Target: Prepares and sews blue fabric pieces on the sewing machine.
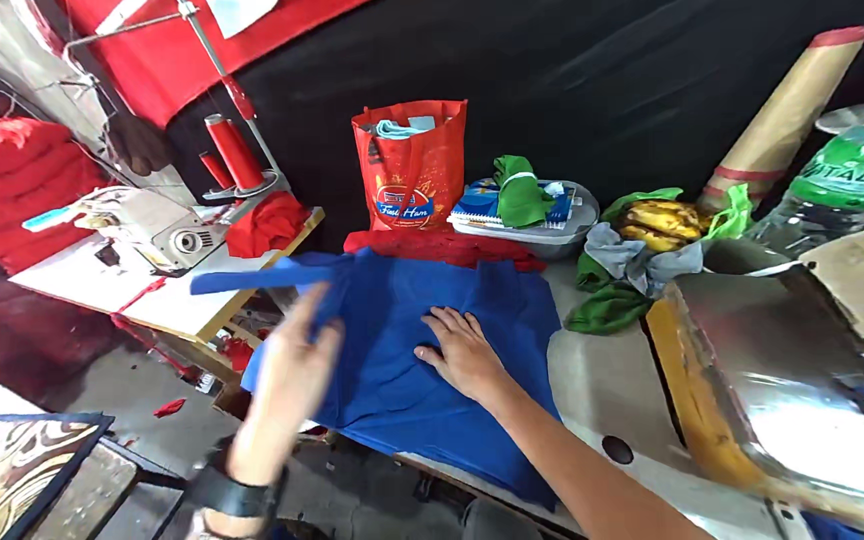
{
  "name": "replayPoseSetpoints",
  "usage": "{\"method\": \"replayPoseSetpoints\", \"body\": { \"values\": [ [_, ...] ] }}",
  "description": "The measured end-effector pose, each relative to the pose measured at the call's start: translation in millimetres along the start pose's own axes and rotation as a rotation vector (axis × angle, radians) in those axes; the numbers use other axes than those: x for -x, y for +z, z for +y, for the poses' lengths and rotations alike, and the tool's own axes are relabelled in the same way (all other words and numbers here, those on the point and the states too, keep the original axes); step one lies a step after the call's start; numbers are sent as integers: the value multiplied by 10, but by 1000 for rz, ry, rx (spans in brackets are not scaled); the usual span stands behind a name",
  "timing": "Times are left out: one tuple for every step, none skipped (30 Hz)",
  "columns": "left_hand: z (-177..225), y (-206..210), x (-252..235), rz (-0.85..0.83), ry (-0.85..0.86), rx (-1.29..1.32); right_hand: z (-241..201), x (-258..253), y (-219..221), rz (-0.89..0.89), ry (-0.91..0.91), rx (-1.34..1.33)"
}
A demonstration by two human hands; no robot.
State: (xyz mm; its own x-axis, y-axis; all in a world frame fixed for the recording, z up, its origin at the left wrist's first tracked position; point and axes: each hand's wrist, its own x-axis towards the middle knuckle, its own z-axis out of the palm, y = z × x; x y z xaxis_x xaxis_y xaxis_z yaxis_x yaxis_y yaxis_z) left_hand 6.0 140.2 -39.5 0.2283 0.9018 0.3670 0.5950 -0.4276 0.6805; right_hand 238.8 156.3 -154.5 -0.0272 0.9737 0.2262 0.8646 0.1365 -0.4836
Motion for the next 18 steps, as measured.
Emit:
{"method": "replayPoseSetpoints", "body": {
  "values": [
    [63,180,111,-105,81,-99,31,11,5,106,-40,-102],
    [93,379,219,-236,131,-180,51,20,-15,164,-67,-174],
    [137,533,309,-423,123,-247,61,32,-42,174,-82,-199],
    [189,627,368,-615,85,-299,66,38,-44,168,-96,-178],
    [215,680,401,-767,54,-322,61,39,-40,135,-96,-137],
    [229,694,412,-859,32,-315,51,40,-41,95,-83,-89],
    [202,685,423,-857,38,-270,47,37,-41,64,-73,-66],
    [153,655,420,-812,56,-211,55,34,-32,62,-74,-73],
    [104,612,393,-766,65,-159,80,21,-27,66,-77,-99],
    [50,572,350,-712,74,-130,117,4,-13,91,-87,-139],
    [-3,541,288,-649,76,-117,139,-12,-18,103,-79,-196],
    [-75,533,209,-571,78,-114,131,-19,-56,90,-47,-271],
    [-153,541,113,-485,90,-132,105,-18,-104,75,-10,-346],
    [-229,562,2,-396,110,-165,77,-14,-142,65,20,-380],
    [-299,602,-118,-315,132,-198,49,-8,-155,71,26,-360],
    [-351,657,-236,-258,163,-230,19,4,-143,88,11,-292],
    [-395,721,-338,-229,219,-263,-20,36,-111,120,-30,-205],
    [-432,783,-424,-227,301,-293,-58,71,-66,166,-89,-135]
  ]
}}
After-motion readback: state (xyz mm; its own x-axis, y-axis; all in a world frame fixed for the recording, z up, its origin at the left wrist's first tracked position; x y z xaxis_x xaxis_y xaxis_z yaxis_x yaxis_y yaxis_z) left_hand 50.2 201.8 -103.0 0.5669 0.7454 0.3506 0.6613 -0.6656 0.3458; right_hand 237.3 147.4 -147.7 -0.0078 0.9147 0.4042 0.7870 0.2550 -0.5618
